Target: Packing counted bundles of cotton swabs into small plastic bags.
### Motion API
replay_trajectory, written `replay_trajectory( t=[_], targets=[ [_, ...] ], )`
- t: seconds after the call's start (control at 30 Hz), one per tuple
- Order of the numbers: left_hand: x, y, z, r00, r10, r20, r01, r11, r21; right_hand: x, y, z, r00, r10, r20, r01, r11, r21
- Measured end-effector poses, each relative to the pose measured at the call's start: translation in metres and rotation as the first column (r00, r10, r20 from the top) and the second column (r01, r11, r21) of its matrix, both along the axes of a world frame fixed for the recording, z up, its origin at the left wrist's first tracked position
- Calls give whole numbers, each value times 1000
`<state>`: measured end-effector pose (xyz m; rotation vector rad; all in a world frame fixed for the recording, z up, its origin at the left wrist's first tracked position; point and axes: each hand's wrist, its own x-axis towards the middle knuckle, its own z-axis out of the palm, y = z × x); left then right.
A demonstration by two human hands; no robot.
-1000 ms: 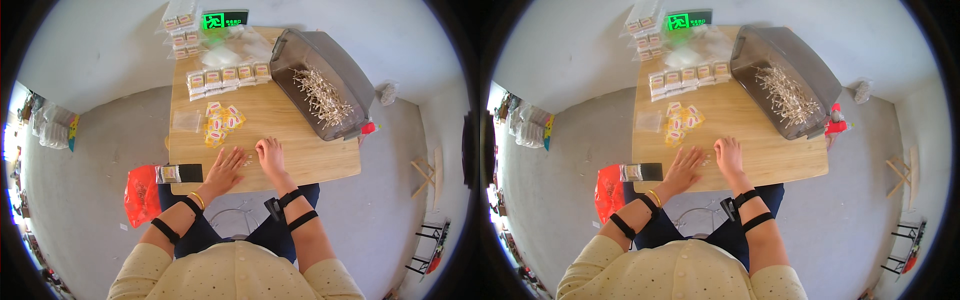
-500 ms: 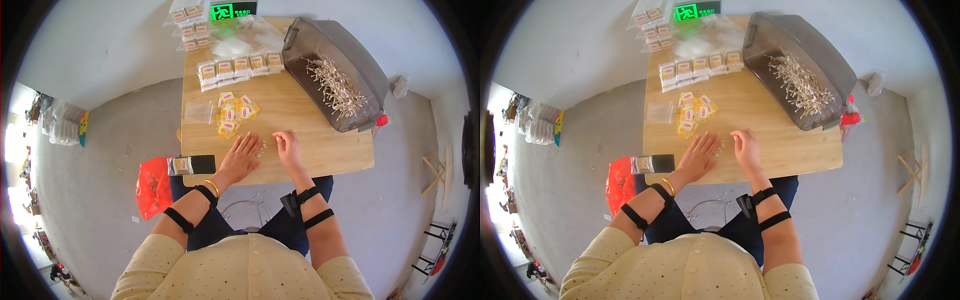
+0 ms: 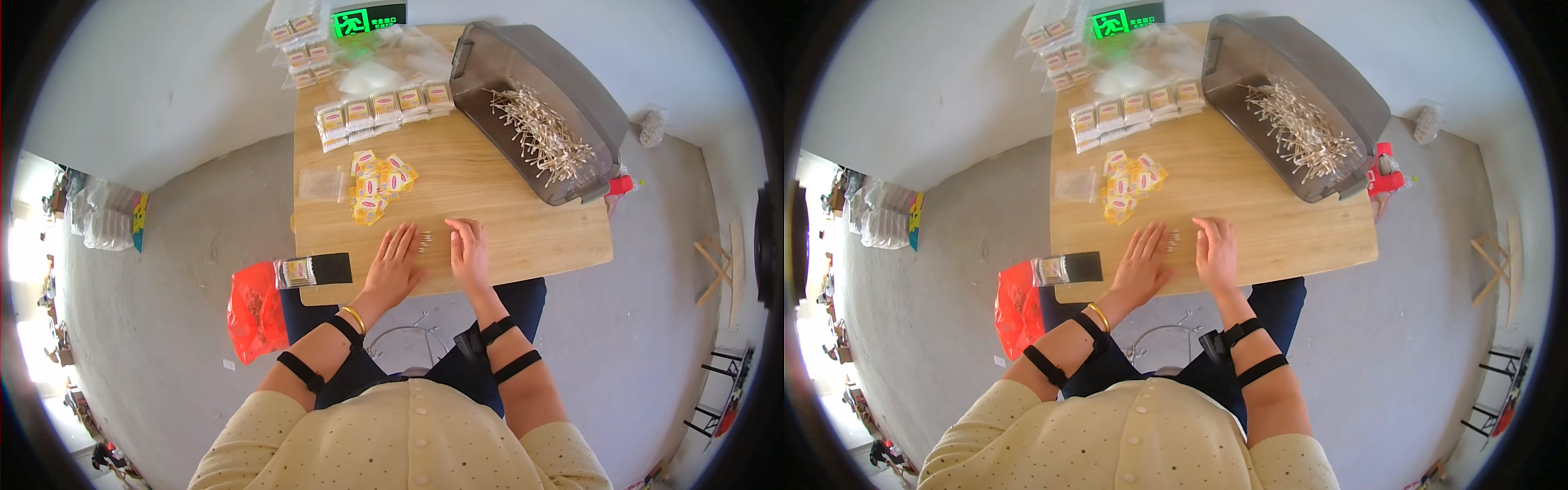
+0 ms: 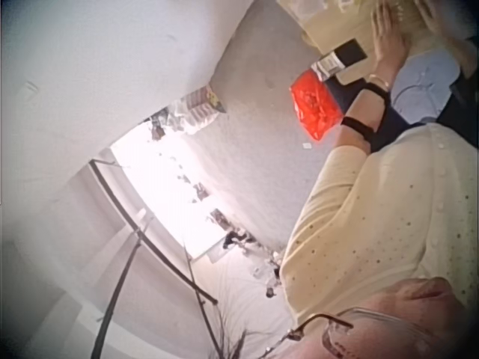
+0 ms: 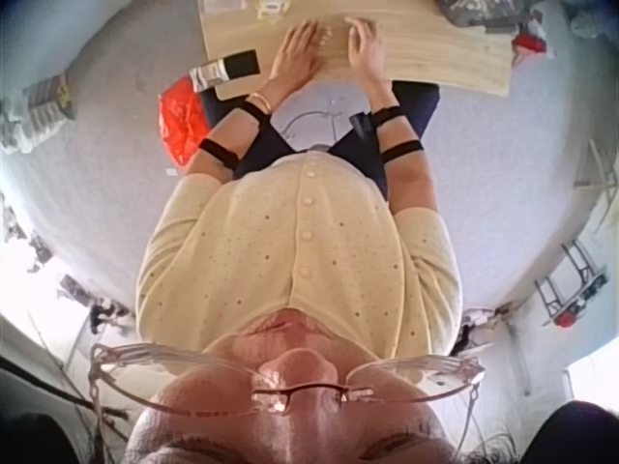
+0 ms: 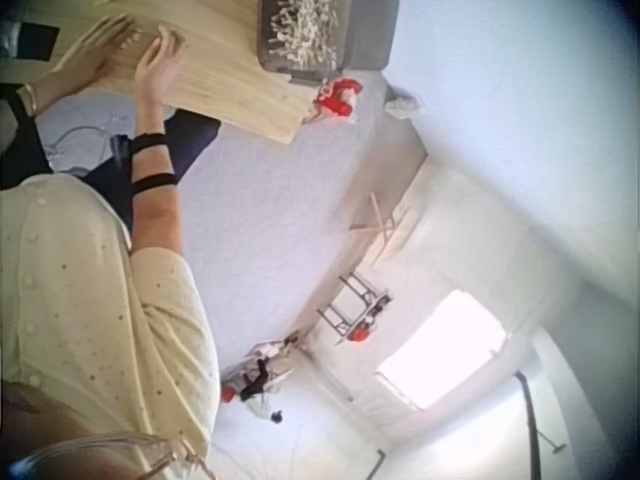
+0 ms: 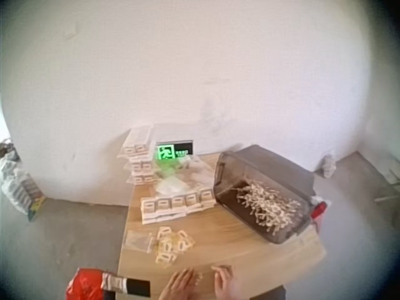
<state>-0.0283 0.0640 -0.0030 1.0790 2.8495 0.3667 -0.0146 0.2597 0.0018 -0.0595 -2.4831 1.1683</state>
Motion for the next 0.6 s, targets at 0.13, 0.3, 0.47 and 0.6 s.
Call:
replay_trajectory(
  t=[0.13, 0.3, 0.47, 0.6],
  targets=[
    [-1, 2, 3, 995, 31, 91, -36, 998, 55, 0, -6, -1, 999, 31, 40, -25, 990, -140],
    [-3, 13, 2, 997, 38, 61, -52, 963, 263, -9, -22, -11, 994, 109, 9, -105, 968, -227],
    [-1, 11, -19, 996, 55, -77, -63, 992, -111, -20, -68, -29, 960, 278, 22, -256, 912, -320],
    [-1, 9, -9, 996, 89, 24, -90, 995, 50, -30, -42, -9, 992, 121, -28, -124, 950, -286]
  ],
)
